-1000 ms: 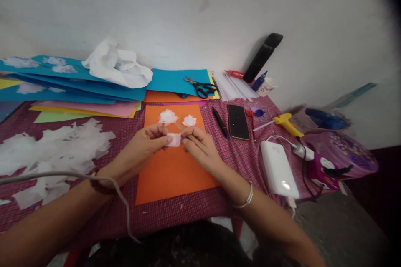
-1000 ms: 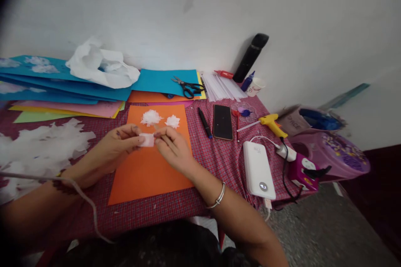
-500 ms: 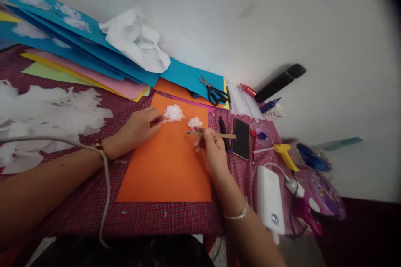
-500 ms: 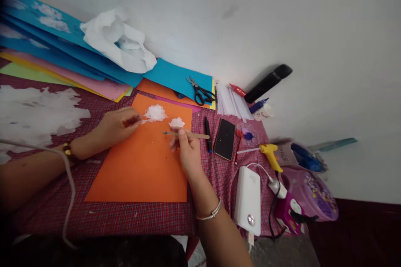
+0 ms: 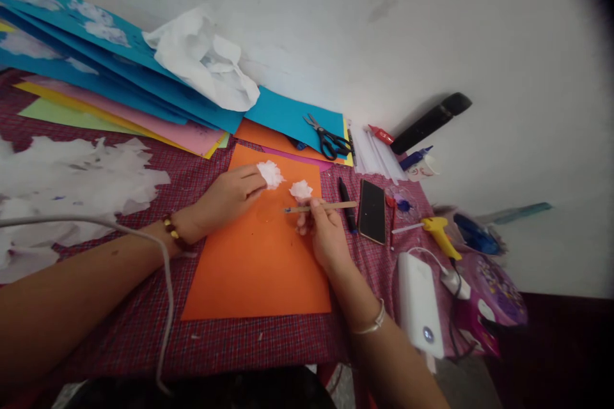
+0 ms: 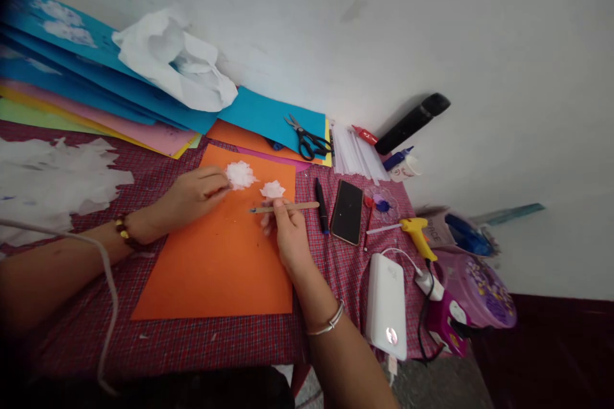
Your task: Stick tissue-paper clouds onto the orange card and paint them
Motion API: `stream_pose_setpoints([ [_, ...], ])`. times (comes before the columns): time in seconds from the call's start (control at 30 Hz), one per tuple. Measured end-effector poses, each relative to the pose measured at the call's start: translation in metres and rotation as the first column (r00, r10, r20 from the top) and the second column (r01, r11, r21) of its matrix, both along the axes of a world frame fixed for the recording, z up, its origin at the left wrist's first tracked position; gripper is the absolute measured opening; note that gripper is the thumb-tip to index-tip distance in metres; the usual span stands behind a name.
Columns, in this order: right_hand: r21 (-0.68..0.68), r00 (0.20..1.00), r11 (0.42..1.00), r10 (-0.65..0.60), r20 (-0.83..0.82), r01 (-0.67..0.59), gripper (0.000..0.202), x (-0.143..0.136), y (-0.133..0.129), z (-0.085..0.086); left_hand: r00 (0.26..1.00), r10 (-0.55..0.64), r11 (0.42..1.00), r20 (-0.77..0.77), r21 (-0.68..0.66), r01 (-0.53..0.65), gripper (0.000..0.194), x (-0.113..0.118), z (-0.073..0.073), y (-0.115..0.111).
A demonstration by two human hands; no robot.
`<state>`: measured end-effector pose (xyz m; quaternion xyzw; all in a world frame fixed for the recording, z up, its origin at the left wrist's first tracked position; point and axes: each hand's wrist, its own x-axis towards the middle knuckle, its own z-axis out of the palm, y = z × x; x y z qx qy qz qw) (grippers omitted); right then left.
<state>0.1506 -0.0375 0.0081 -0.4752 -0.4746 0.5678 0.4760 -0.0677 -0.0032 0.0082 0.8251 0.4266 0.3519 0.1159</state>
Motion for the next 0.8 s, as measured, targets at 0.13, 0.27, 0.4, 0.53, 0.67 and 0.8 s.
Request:
stream_pose_setpoints([
  [0.13,0.029,1.0,0.999,-0.014,-0.024,0.014,0.032,0.0,-0.002,0.003,0.997,-0.061,0.984,0.037,-0.164,0.066,0.025,0.002,-0.006,0.003],
  [0.27,0.05,0.999,0.999,0.003,-0.047,0.0,0.029,-0.002,0.003,0.014,0.995,-0.052,0.968,0.089,-0.241,0.072,0.021,-0.001,-0.012,0.006],
  [0.4,0.056,0.994,0.994,0.095,-0.055,-0.092,0.025,-0.009,0.018,0.021,0.993,-0.056,0.961,0.106,-0.265,0.083,0.017,-0.003,-0.013,0.008],
  [0.53,0.084,0.997,0.995,0.063,-0.051,-0.058,0.027,-0.017,0.031,0.014,0.992,-0.082,0.957,0.1,-0.268,0.107,0.018,-0.004,-0.012,0.005],
  [0.67,0.111,1.0,0.994,0.016,0.0,-0.016,0.032,-0.017,0.032,0.002,0.991,-0.108,0.957,0.08,-0.263,0.126,0.024,-0.005,-0.01,0.001],
  [0.8,0.111,0.997,0.992,0.056,0.051,-0.061,0.033,-0.011,0.03,-0.002,0.994,-0.077,0.943,0.083,-0.318,0.1,0.018,-0.003,-0.008,-0.001],
])
